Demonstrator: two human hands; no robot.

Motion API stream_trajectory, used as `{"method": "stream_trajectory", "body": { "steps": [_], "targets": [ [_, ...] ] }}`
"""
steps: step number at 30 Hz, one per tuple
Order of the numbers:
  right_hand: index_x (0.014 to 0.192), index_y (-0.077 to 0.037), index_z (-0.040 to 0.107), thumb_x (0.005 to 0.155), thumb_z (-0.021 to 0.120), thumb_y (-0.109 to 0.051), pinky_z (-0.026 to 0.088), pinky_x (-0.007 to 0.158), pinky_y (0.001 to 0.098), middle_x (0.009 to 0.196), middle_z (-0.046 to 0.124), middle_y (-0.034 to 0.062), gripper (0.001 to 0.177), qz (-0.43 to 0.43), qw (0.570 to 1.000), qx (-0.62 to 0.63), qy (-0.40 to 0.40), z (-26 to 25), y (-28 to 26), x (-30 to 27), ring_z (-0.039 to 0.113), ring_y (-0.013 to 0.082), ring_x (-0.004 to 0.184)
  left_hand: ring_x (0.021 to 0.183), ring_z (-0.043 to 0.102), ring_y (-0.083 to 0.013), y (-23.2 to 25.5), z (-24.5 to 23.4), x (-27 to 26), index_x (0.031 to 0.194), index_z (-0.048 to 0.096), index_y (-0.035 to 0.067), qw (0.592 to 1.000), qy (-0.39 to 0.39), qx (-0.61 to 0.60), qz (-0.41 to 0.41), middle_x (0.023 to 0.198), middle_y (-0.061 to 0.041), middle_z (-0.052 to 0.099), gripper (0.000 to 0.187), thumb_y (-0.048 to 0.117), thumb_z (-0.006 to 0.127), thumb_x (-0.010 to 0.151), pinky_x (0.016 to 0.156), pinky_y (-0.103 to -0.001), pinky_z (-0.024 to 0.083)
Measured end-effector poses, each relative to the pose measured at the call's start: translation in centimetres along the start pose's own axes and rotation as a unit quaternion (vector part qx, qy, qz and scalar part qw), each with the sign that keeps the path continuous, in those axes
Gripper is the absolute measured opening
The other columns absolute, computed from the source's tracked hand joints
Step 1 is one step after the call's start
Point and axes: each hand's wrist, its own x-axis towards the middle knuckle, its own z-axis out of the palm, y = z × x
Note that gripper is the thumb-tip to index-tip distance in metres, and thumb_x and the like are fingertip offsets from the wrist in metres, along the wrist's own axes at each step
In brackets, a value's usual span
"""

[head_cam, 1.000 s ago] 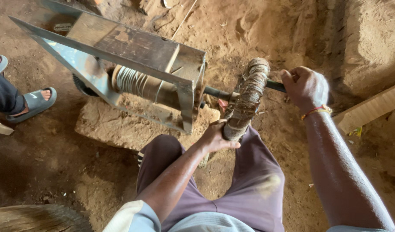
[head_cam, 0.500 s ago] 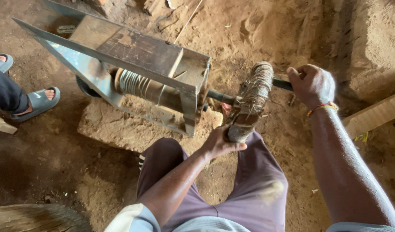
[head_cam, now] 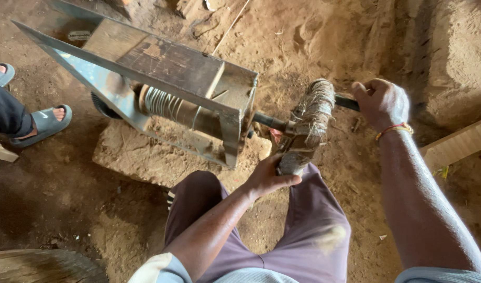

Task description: The person operates a hand-cranked machine to wind rope onto a spool. The person rotates the handle with one hand while guiding the coiled rope material onto the rotating axle with the other hand.

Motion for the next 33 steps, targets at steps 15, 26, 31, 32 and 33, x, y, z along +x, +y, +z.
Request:
{"method": "stream_trajectory", "body": {
  "steps": [15, 26, 31, 32, 33],
  "targets": [
    [0.097, -0.014, 0.081, 0.099, 0.067, -0.056, 0.052, 0.072, 0.0459, 0.082, 0.072, 0.013, 0.044, 0.001, 1.0, -0.003, 0.003, 1.5, 1.2, 1.4, 0.069, 0.0325, 0.078, 0.13, 0.064, -0.0303, 0.5, -0.3, 0.1, 0.148, 0.05, 0.006, 0.998, -0.053, -0.042, -0.004, 0.141, -0.018, 0.066, 0.104, 0.054, 0.09, 0.065, 0.113, -0.047, 0.05],
    [0.096, -0.015, 0.081, 0.1, 0.065, -0.057, 0.052, 0.069, 0.0439, 0.079, 0.072, 0.0106, 0.044, 0.031, 0.999, -0.006, -0.022, 1.4, 1.0, 1.5, 0.068, 0.0282, 0.073, 0.128, 0.065, -0.0299, 0.3, -0.1, 0.2, 0.146, 0.052, 0.007, 0.998, -0.046, -0.036, 0.009, 0.139, -0.017, 0.067, 0.101, 0.058, 0.087, 0.066, 0.11, -0.046, 0.053],
    [0.097, -0.016, 0.081, 0.101, 0.064, -0.056, 0.051, 0.067, 0.0429, 0.08, 0.071, 0.0085, 0.043, 0.025, 0.999, -0.008, -0.024, 1.5, 1.2, 1.7, 0.067, 0.0256, 0.072, 0.127, 0.067, -0.0293, 0.1, 0.1, 0.2, 0.145, 0.055, 0.007, 0.998, -0.038, -0.038, 0.021, 0.138, -0.016, 0.068, 0.1, 0.064, 0.085, 0.068, 0.111, -0.045, 0.053],
    [0.098, -0.017, 0.081, 0.101, 0.063, -0.056, 0.052, 0.067, 0.0431, 0.08, 0.072, 0.0083, 0.042, 0.035, 0.999, -0.006, -0.03, 1.6, 1.2, 1.8, 0.067, 0.0257, 0.072, 0.126, 0.067, -0.0291, 0.2, 0.1, 0.1, 0.145, 0.055, 0.007, 0.998, -0.035, -0.038, 0.02, 0.137, -0.016, 0.069, 0.1, 0.064, 0.084, 0.068, 0.111, -0.045, 0.053],
    [0.099, -0.018, 0.081, 0.101, 0.062, -0.055, 0.052, 0.067, 0.0433, 0.08, 0.072, 0.0081, 0.042, 0.045, 0.998, -0.004, -0.035, 1.7, 1.1, 1.9, 0.068, 0.0258, 0.072, 0.125, 0.068, -0.0289, 0.4, 0.2, 0.1, 0.144, 0.056, 0.007, 0.999, -0.033, -0.038, 0.02, 0.136, -0.016, 0.069, 0.1, 0.065, 0.084, 0.068, 0.111, -0.045, 0.054]
  ]
}}
